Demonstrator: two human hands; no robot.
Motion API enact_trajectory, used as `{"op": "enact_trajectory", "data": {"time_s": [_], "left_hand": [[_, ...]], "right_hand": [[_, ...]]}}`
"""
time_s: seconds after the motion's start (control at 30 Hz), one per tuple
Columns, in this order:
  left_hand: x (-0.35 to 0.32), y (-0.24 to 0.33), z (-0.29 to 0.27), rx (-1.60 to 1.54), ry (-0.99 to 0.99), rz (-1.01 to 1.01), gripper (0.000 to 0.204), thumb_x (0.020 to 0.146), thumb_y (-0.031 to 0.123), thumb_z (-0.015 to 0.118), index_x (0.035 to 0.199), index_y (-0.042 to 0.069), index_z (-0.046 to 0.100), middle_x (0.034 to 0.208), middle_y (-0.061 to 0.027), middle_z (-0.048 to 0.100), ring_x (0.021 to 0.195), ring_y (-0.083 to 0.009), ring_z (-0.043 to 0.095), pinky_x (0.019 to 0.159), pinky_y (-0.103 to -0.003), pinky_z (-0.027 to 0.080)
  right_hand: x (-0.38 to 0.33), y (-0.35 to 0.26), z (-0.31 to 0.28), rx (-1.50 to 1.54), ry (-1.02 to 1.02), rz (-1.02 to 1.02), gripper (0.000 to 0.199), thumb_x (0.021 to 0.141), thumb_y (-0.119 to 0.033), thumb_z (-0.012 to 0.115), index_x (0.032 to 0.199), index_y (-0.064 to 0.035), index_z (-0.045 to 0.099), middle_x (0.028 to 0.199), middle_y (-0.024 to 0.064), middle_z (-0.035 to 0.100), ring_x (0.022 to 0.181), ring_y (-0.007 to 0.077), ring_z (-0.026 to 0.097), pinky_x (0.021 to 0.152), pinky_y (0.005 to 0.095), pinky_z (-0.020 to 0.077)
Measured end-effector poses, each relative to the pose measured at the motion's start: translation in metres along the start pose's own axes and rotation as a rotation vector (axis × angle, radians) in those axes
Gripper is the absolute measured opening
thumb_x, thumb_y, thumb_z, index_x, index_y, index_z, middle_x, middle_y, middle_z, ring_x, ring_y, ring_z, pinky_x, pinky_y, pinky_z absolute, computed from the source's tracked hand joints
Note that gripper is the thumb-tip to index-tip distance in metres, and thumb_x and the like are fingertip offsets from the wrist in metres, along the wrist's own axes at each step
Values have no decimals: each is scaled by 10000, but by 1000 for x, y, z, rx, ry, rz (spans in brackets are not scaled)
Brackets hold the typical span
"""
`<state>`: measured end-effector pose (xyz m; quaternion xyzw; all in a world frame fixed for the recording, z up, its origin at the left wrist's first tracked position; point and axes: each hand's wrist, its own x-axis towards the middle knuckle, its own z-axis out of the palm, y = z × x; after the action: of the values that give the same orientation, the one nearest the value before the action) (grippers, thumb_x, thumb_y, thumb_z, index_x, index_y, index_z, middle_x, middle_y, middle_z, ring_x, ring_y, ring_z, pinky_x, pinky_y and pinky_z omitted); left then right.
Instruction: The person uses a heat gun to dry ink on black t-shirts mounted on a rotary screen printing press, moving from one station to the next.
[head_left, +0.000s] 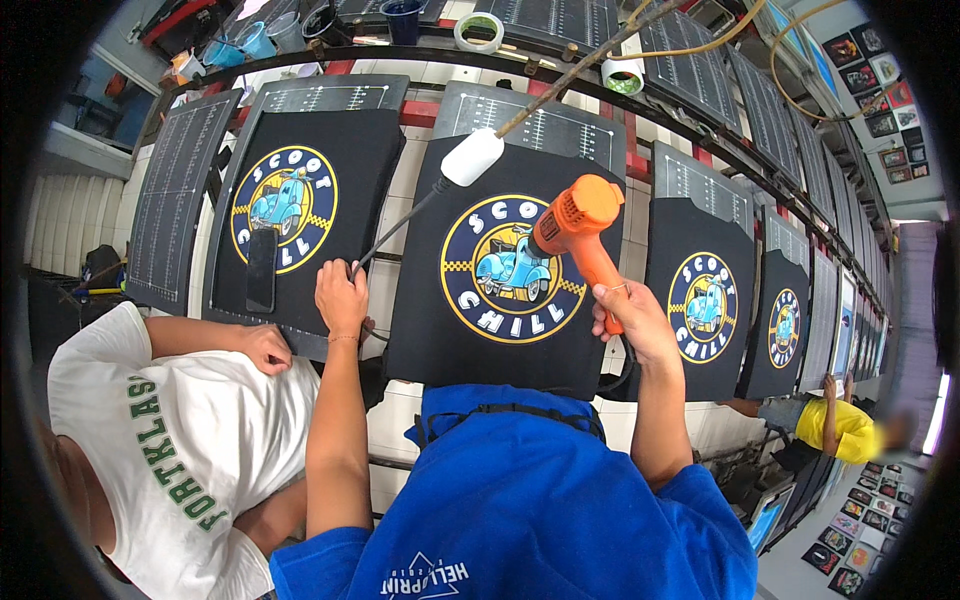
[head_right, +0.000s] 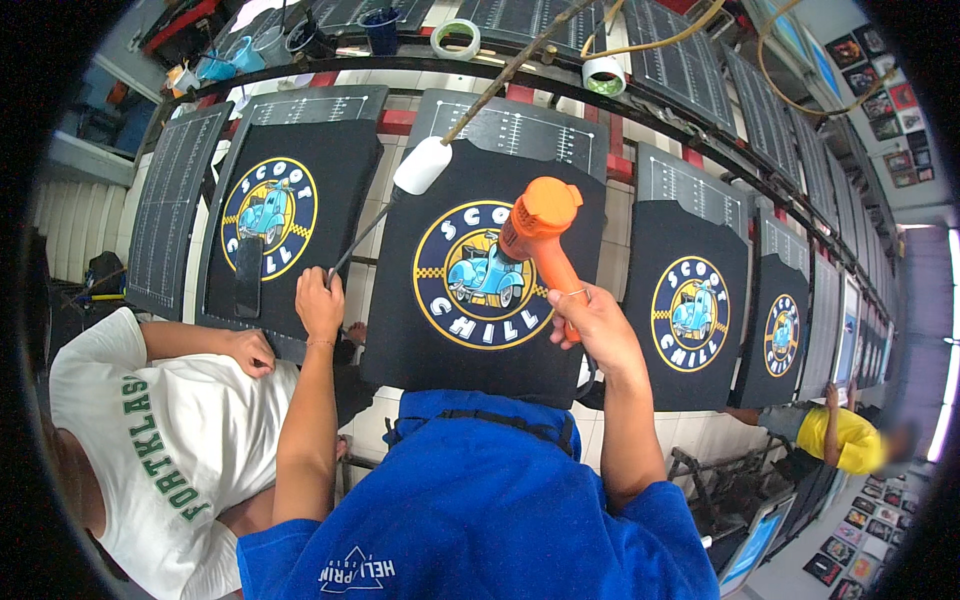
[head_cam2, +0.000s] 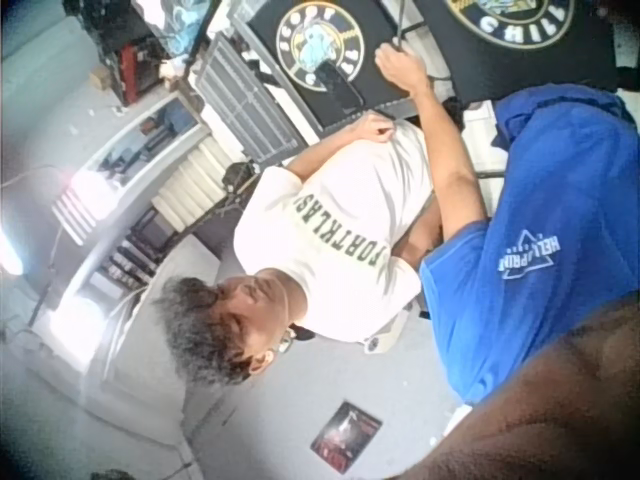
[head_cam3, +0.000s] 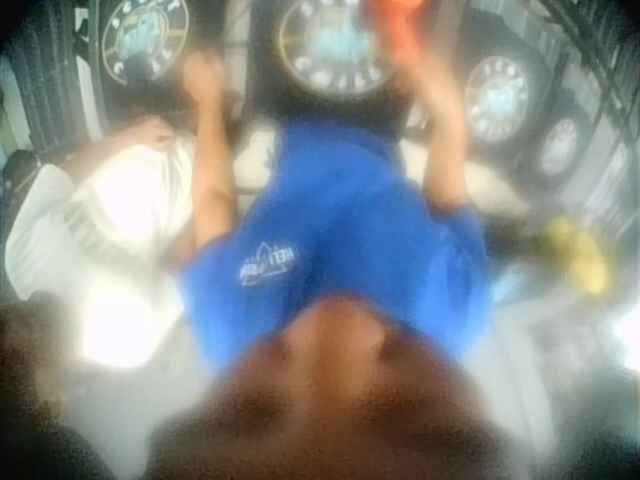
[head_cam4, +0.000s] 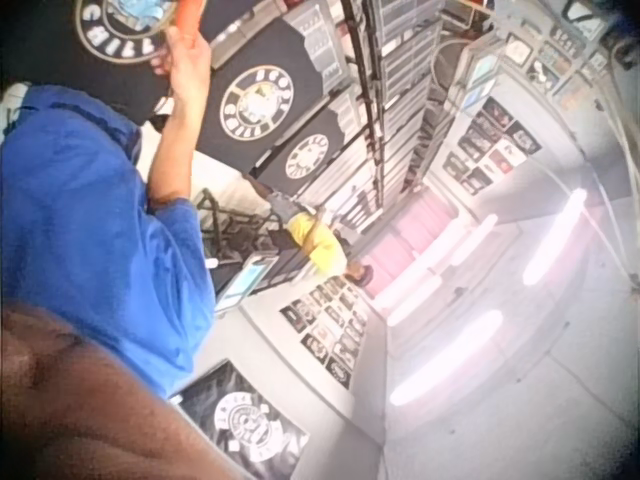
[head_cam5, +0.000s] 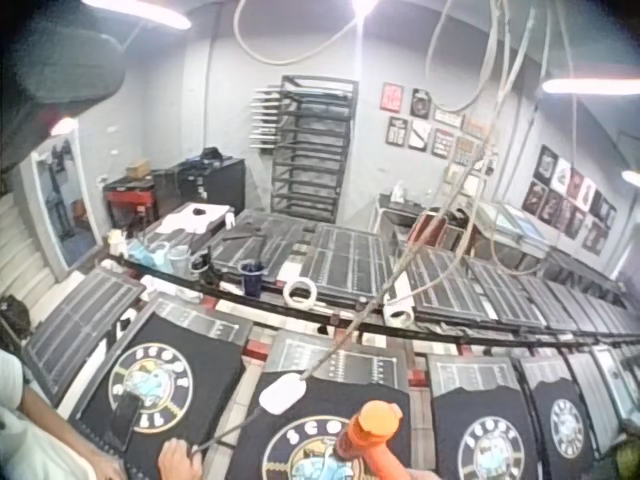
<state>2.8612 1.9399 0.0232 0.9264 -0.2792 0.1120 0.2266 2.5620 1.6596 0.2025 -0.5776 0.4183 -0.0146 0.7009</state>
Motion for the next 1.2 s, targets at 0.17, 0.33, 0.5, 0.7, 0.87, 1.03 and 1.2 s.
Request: {"op": "enact_trajectory", "data": {"time_s": [0.17, 0.33, 0.5, 0.7, 0.87, 1.03, 1.2], "left_hand": [[0, -1, 4, 29, -18, 1, 237, 876, 203, 640, 750, 36, 530, 800, -132, 537, 793, -350, 549, 700, -461, 445], [-1, -1, 3, 14, -17, 6, 226, 893, 180, 617, 764, 23, 518, 804, -151, 527, 799, -366, 542, 705, -471, 433], [-2, -2, 5, 31, -9, 6, 225, 896, 187, 613, 770, 25, 519, 810, -150, 529, 808, -367, 544, 708, -474, 434], [-1, -5, 6, 29, -24, 5, 235, 897, 193, 615, 766, 25, 516, 807, -148, 528, 803, -366, 543, 705, -475, 434], [0, -2, 5, 4, -24, 7, 242, 898, 195, 616, 757, 25, 516, 802, -149, 531, 800, -363, 543, 699, -471, 433], [-1, -1, 3, 11, -14, 7, 237, 896, 187, 617, 759, 21, 518, 806, -152, 536, 798, -365, 543, 699, -472, 434], [-2, -3, 5, 2, -1, 15, 236, 897, 184, 616, 760, 19, 517, 803, -153, 534, 790, -366, 541, 700, -473, 433]], "right_hand": [[-8, 3, 5, -25, 47, -36, 296, 934, -299, 664, 1037, -30, 595, 694, -15, 570, 580, 81, 593, 506, 217, 466], [-17, 7, -5, -19, 23, 2, 294, 936, -286, 661, 1043, -22, 589, 696, -22, 566, 582, 75, 591, 500, 215, 464], [-28, 6, -8, -18, -2, 28, 291, 937, -284, 658, 1047, -24, 589, 700, -24, 565, 586, 75, 592, 502, 216, 466], [-30, 13, -2, -14, -13, 29, 290, 940, -288, 654, 1042, -26, 585, 717, -18, 570, 592, 81, 595, 509, 219, 465], [-29, 18, 7, -9, -18, 11, 305, 935, -295, 664, 1059, -29, 582, 709, -13, 576, 602, 81, 598, 512, 218, 464], [-32, 8, 7, -6, -64, 83, 295, 933, -277, 669, 1035, -22, 562, 699, 14, 577, 580, 103, 602, 494, 223, 472], [-40, 9, 11, -24, -100, 101, 281, 937, -263, 656, 1067, -25, 581, 686, -7, 580, 586, 77, 596, 503, 201, 453]]}}
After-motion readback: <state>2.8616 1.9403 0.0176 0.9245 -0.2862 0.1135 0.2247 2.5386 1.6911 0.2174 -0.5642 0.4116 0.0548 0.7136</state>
